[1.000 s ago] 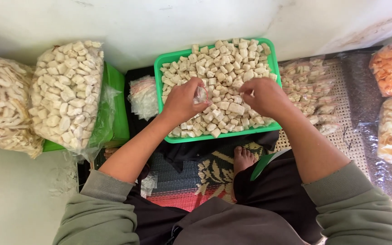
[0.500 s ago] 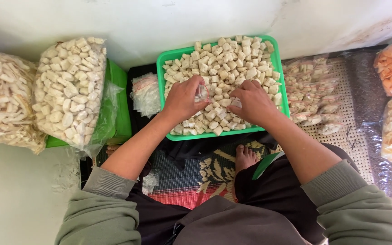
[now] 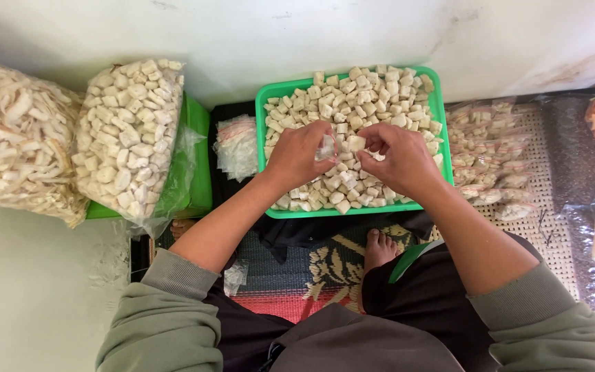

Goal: Manually portioning small snack items into individual plastic zip-lock bags from a larger tray.

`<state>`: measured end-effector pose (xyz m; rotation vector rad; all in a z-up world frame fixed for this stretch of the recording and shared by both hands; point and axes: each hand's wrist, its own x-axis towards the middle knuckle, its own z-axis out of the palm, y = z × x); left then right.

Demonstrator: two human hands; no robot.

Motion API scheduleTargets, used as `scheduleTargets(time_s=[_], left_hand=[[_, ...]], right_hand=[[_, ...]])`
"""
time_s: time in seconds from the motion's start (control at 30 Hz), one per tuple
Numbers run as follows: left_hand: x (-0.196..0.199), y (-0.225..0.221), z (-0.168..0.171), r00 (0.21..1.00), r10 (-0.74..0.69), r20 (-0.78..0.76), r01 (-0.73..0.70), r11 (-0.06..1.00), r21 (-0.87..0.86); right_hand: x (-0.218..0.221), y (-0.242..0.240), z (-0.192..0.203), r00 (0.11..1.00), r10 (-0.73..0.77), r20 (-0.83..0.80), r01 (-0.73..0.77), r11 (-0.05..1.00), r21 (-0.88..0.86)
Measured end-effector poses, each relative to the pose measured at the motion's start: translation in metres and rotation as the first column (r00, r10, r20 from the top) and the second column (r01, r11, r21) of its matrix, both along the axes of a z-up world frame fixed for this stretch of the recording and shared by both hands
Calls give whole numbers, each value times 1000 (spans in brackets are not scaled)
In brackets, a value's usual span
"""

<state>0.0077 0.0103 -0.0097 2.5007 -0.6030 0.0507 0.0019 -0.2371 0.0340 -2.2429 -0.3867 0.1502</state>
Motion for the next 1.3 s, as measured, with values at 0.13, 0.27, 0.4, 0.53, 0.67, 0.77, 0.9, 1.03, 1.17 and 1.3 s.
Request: scheduleTargets(time_s=[0.13,0.27,0.4,0.53,0.67,0.77,0.9,1.03,1.17,1.3], left_hand=[[-3,-8,1,998,-50,48,47,997,61],[-11,-17,8,990,-72,124,58,992,113],[-14,-22,1,967,-87,240,40,980,197],[-16,-24,0,948,-83,307,9,972,236],[-17,-21,16,959,-67,276,22,987,162],[-4,-3,30,998,25,-52,-37,972,-232],[5,16,22,740,-318,-593,-496,338,-800],[-6,-4,8,623,-540,-566,-544,222,-810],[-5,-19,-13,637,-540,-550,-563,163,-811],[-5,-25,-30,634,-535,-559,-606,106,-789]], right_hand=[[-1,9,-5,999,-4,-36,4,1000,2],[-4,19,-10,965,-13,-263,63,981,183],[-6,20,-8,927,-72,-368,182,944,276],[-11,25,-14,893,-53,-447,228,910,347],[-12,27,2,890,-81,-448,277,877,393],[-3,19,6,906,-108,-410,318,812,490],[3,17,9,926,-104,-363,329,694,640],[7,10,0,927,-96,-363,331,666,668],[6,7,1,924,-100,-369,330,696,637],[7,7,-7,935,-109,-337,297,759,580]])
